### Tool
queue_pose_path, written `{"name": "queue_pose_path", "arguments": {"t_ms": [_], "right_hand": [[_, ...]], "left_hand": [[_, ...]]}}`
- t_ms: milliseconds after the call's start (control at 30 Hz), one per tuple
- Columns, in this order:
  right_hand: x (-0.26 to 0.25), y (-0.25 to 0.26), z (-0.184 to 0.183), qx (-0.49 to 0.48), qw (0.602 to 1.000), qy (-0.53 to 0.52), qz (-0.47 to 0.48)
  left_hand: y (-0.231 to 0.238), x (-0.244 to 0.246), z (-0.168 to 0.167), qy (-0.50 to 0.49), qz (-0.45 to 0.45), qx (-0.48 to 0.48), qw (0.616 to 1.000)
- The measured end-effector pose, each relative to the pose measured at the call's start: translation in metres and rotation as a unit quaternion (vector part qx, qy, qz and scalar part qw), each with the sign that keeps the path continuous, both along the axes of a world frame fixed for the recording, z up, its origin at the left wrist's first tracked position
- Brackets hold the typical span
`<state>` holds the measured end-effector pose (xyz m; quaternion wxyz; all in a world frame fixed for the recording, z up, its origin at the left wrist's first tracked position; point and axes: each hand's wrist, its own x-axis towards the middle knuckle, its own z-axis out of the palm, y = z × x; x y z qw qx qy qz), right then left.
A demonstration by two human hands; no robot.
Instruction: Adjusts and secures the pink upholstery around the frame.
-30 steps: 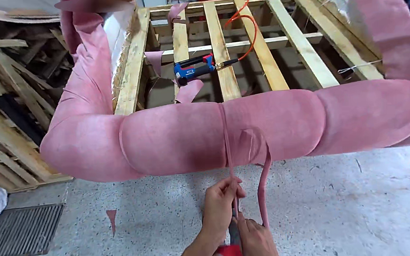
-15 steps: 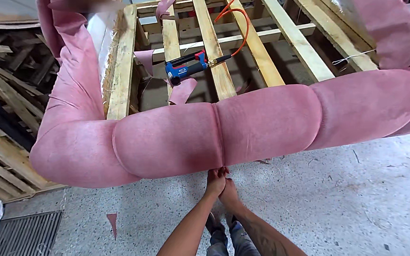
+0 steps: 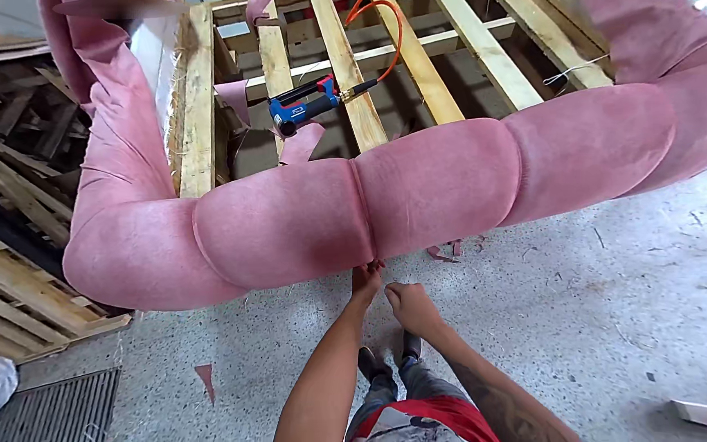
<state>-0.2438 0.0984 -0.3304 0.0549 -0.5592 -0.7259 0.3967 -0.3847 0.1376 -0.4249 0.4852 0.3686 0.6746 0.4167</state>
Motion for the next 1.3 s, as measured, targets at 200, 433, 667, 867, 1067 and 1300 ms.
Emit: {"name": "queue_pose_path", "arguments": {"t_ms": [200, 433, 667, 867, 1067, 1300], "right_hand": [[0.007, 0.000, 0.052, 0.255, 0.965, 0.055, -0.019], [0.004, 0.029, -0.004, 0.072, 0.993, 0.093, 0.010], [-0.016, 0.061, -0.182, 0.190, 0.916, 0.351, -0.043], [-0.064, 0.115, -0.258, 0.325, 0.880, 0.339, -0.069], [-0.097, 0.170, -0.308, 0.384, 0.823, 0.407, -0.100], [-0.110, 0.219, -0.314, 0.452, 0.778, 0.433, -0.062]], "left_hand": [[-0.010, 0.004, 0.027, 0.014, 0.001, -0.060, 0.998], [-0.037, -0.003, -0.004, 0.008, 0.012, 0.052, 0.999], [-0.006, 0.003, -0.084, -0.058, 0.030, 0.135, 0.989], [0.049, -0.030, -0.166, 0.094, 0.006, 0.217, 0.972], [0.106, -0.049, -0.209, 0.183, -0.001, 0.319, 0.930], [0.151, -0.063, -0.221, 0.278, 0.035, 0.360, 0.890]]}}
